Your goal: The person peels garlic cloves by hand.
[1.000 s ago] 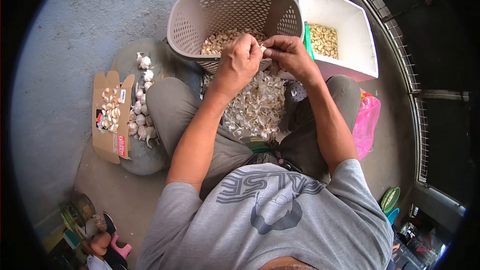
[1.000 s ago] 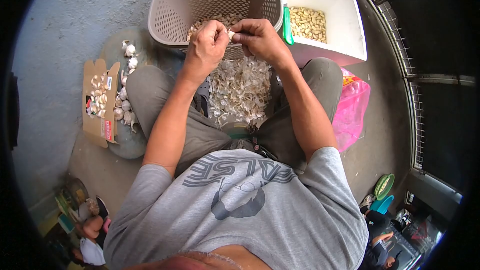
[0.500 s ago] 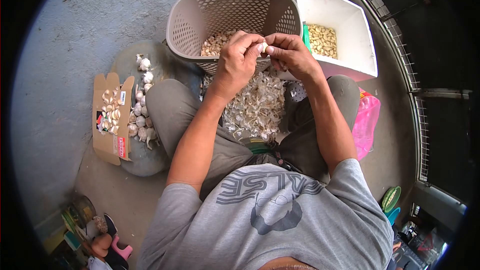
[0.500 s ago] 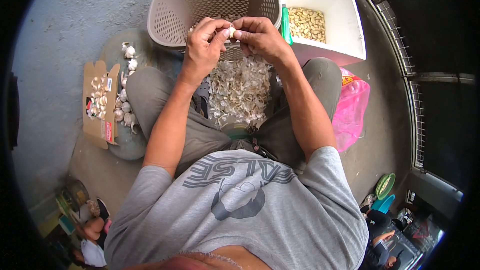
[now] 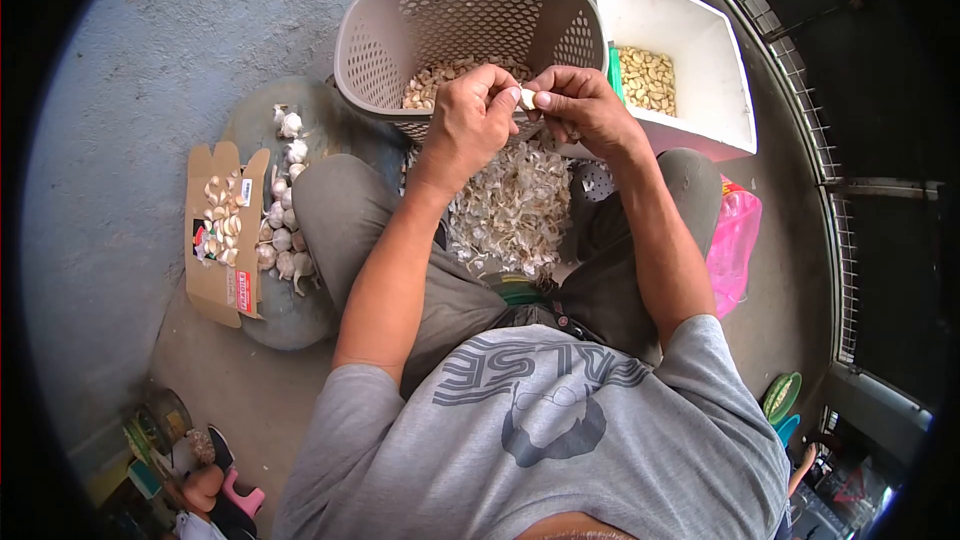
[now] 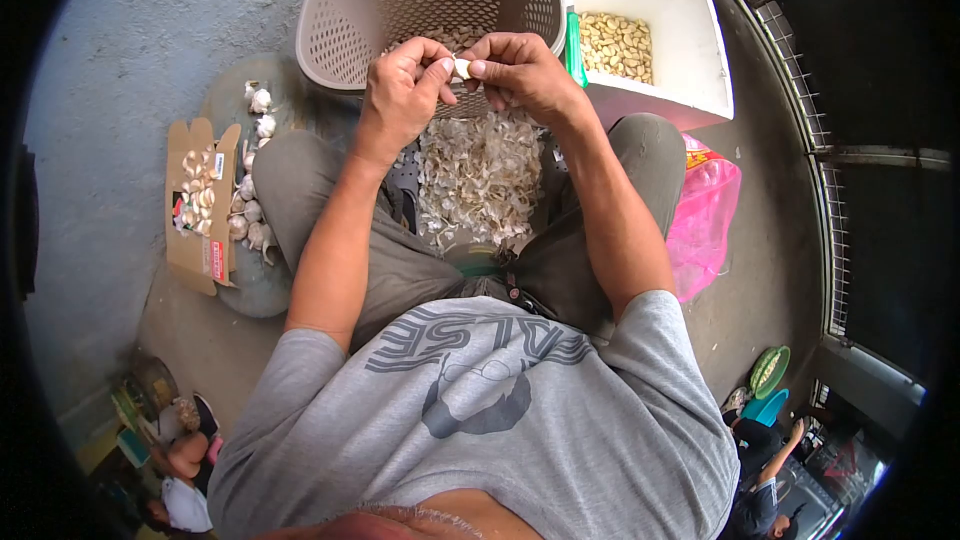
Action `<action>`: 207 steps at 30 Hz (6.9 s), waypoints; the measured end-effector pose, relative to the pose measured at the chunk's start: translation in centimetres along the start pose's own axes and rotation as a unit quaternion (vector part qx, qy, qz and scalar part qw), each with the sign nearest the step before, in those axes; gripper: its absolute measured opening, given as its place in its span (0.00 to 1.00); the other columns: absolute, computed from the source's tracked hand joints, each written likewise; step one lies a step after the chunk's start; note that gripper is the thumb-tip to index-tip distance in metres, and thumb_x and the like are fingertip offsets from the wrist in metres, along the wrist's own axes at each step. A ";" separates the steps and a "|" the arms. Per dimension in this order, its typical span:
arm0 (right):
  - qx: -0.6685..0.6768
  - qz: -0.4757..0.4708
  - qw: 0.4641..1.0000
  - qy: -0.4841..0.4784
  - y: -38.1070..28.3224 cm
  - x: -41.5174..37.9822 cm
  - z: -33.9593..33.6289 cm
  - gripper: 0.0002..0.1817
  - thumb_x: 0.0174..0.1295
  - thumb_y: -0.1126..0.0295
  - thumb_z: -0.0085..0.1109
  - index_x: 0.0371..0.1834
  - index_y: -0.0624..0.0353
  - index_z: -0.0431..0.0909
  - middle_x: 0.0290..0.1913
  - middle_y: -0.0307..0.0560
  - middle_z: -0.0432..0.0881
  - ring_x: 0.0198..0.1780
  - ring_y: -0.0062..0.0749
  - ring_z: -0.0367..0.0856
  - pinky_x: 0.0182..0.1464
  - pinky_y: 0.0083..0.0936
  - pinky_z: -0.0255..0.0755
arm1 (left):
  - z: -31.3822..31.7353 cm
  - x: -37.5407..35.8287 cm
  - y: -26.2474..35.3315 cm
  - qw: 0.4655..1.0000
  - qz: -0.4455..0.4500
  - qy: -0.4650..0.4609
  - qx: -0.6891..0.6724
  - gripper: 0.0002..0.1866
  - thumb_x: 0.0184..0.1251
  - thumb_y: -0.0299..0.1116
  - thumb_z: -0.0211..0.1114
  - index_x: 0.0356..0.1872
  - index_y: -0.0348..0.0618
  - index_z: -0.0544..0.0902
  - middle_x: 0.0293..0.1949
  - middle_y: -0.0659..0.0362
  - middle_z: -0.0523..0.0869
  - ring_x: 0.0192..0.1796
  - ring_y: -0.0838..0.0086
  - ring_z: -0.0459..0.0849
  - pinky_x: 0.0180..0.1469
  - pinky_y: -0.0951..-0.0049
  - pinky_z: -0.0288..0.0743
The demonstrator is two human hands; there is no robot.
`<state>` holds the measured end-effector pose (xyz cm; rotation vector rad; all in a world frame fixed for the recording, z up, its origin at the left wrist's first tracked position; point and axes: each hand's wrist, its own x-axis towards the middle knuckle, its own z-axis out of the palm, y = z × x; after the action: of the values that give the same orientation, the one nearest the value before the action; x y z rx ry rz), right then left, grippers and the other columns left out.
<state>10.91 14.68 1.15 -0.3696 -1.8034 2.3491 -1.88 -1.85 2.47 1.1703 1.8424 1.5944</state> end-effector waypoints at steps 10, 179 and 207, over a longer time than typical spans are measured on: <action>0.185 0.000 0.981 0.066 1.4 0.8 1.6 0.07 0.76 0.72 0.59 0.47 0.66 0.80 0.33 0.47 0.87 0.18 0.16 0.77 0.18 0.12 0.67 | 1.4 0.2 -0.6 0.988 0.103 0.078 0.081 0.05 0.75 0.25 0.61 0.44 0.32 0.80 0.39 0.46 0.82 0.39 0.54 0.88 0.42 0.57 0.82; -0.188 0.040 0.980 0.044 -1.1 -0.7 1.0 0.11 0.74 0.67 0.64 0.49 0.65 0.84 0.31 0.36 0.81 0.23 0.15 0.77 0.24 0.17 0.70 | 1.3 0.4 -2.0 0.999 0.032 0.012 0.042 0.08 0.73 0.27 0.65 0.39 0.30 0.85 0.31 0.47 0.88 0.32 0.65 0.87 0.36 0.64 0.79; 0.066 -0.045 0.981 0.176 2.2 1.3 1.2 0.10 0.78 0.68 0.58 0.54 0.60 0.75 0.28 0.35 0.76 0.19 0.16 0.70 0.19 0.16 0.56 | 2.5 -0.4 -1.6 0.972 0.131 -0.049 0.187 0.05 0.75 0.25 0.60 0.38 0.33 0.76 0.34 0.42 0.82 0.39 0.43 0.83 0.41 0.48 0.75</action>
<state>9.36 13.33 -0.78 -0.6258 -1.4644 2.1624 -0.23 -0.72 0.27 1.6865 2.0473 1.3180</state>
